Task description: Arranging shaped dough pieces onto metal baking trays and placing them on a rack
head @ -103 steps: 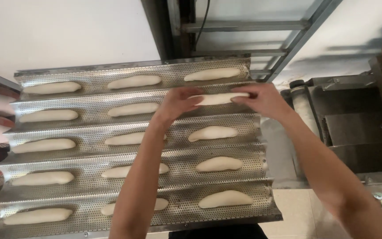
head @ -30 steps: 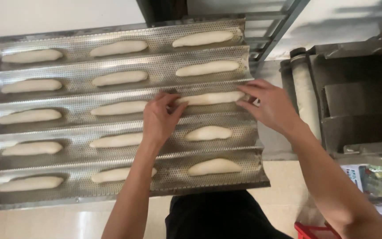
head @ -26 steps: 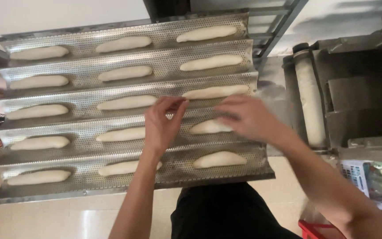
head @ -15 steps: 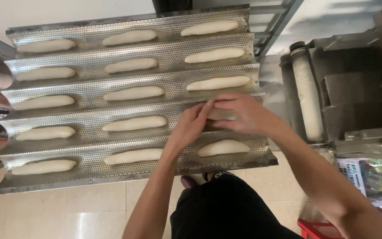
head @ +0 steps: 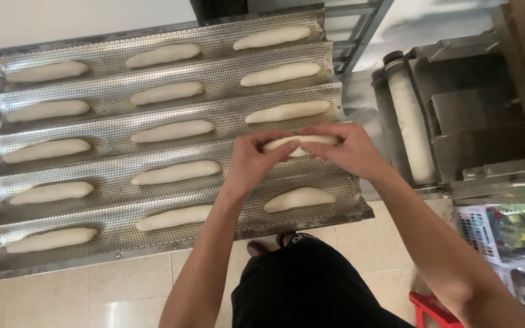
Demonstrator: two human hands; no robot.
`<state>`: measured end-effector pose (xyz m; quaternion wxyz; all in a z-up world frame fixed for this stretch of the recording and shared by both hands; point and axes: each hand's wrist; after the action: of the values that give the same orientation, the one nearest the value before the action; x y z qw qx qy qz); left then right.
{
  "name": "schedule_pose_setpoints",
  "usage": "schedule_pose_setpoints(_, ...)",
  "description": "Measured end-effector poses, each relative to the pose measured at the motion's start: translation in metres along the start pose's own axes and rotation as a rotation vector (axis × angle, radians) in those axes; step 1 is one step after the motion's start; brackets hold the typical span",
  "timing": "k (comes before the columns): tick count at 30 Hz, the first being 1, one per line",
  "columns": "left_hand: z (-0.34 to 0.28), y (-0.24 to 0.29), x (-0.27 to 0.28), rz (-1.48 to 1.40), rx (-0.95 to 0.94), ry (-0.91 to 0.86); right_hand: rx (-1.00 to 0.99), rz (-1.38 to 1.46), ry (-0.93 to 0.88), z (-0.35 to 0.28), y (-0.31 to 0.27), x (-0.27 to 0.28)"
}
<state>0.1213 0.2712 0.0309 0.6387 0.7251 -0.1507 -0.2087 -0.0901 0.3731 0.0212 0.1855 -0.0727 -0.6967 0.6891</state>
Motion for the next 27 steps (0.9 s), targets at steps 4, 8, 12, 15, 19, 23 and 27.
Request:
schedule_pose_setpoints(4, -0.002, -0.001, 0.016, 0.143, 0.092, 0.119, -0.108, -0.033, 0.22, -0.006, -0.002, 0.008)
schedule_pose_setpoints(8, -0.001, -0.011, 0.027, 0.084, 0.175, 0.016, -0.051, -0.278, 0.177, -0.01, 0.008, 0.019)
schedule_pose_setpoints(12, -0.01, -0.006, 0.041, 0.266, 0.158, 0.046, -0.032, -0.44, 0.195, -0.017, 0.011, 0.028)
schedule_pose_setpoints(15, -0.011, -0.014, 0.044, 0.469, 0.111, 0.102, 0.103, -0.556, 0.246, -0.019, 0.029, 0.036)
schedule_pose_setpoints(19, -0.011, -0.021, 0.037, 0.718, -0.043, 0.212, 0.145, -0.654, 0.217, -0.017, 0.031, 0.041)
schedule_pose_setpoints(23, -0.011, -0.049, 0.031, 0.825, -0.138, 0.205, 0.16, -0.687, 0.216, -0.021, 0.035, 0.041)
schedule_pose_setpoints(27, -0.024, -0.03, 0.035, 0.695, -0.141, 0.195, 0.171, -0.701, 0.217, -0.027, 0.018, 0.036)
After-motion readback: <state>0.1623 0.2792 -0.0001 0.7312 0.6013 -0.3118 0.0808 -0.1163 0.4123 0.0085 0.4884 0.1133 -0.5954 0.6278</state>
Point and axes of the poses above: each hand's wrist, its own z-axis towards the middle knuckle, its own x-axis out of the back of the hand, y = z × x, and after that the axes turned 14 degrees about y, right-handed
